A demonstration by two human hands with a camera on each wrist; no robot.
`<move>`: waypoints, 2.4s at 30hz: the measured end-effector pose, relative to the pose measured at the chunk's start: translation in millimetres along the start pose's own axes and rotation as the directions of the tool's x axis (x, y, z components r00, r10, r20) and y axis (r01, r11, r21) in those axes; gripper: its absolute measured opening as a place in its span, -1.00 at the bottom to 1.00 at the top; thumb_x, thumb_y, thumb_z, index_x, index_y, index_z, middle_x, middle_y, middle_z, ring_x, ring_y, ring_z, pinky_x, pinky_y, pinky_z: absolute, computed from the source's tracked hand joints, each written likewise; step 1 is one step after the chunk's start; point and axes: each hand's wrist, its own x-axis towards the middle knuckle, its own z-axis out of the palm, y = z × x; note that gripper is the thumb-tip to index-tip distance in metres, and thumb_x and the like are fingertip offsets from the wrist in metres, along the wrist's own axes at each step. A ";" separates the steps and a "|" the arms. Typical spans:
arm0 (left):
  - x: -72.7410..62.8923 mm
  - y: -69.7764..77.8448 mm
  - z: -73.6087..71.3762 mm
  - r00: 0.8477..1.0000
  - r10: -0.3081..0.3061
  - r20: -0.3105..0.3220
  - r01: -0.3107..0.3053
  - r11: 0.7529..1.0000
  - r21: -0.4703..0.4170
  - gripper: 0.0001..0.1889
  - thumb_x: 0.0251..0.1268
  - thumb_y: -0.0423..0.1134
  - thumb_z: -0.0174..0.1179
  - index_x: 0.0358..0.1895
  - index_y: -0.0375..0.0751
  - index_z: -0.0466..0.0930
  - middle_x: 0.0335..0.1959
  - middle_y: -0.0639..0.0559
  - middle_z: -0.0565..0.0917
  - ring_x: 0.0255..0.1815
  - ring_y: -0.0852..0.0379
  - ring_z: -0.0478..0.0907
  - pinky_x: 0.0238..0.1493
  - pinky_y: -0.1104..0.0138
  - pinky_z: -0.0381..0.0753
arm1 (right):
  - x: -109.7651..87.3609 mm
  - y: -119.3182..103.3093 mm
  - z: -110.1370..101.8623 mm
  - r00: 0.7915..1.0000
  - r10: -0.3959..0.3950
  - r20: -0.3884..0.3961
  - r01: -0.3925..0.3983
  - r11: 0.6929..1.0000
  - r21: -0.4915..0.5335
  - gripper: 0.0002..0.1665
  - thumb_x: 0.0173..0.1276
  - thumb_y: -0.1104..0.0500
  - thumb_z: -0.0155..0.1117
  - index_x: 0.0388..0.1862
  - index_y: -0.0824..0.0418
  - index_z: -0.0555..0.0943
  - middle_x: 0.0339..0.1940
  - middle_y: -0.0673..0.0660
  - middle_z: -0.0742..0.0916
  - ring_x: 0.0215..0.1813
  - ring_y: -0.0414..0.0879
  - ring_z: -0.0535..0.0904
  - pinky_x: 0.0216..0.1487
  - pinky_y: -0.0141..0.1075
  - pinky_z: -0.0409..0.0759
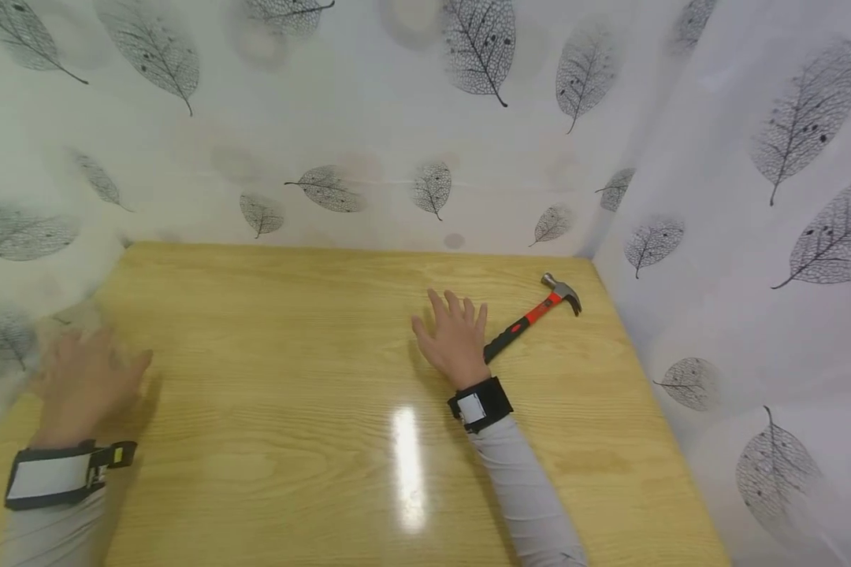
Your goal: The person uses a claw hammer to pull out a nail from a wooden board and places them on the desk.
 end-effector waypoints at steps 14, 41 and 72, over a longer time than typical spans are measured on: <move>-10.5 -41.3 -17.6 0.950 -0.302 0.079 0.309 0.946 -0.101 0.33 0.26 0.39 0.17 0.57 -0.33 -0.65 0.48 -0.75 -0.38 0.46 -0.77 -0.29 0.19 -0.61 0.02 | -2.0 -0.3 -9.8 1.000 0.000 0.001 0.000 1.000 0.030 -0.17 0.57 -0.40 -0.25 0.66 -0.04 0.14 0.61 0.23 0.28 0.61 0.35 0.03 0.55 0.32 -0.35; -12.8 -21.4 1.8 0.930 -0.305 0.203 0.293 0.952 0.089 0.27 0.24 0.61 -0.13 0.54 -0.56 -0.15 0.39 -0.76 0.01 0.28 -0.72 0.14 0.05 -0.51 0.33 | -2.4 5.3 -12.8 0.999 -0.002 -0.042 0.003 1.000 0.002 -0.13 0.54 -0.44 -0.22 0.63 0.00 0.21 0.60 0.22 0.31 0.59 0.34 0.08 0.57 0.27 -0.30; -12.0 66.6 39.6 0.971 0.075 0.226 -0.100 0.990 0.099 0.11 0.45 0.42 -0.17 0.47 -0.72 -0.07 0.15 -0.85 0.20 -0.04 -0.72 0.43 -0.39 -0.31 0.51 | -3.6 -2.4 -28.9 1.000 0.010 -0.015 -0.009 1.000 0.017 -0.17 0.56 -0.41 -0.19 0.65 -0.07 0.17 0.63 0.18 0.24 0.63 0.29 0.01 0.60 0.21 -0.25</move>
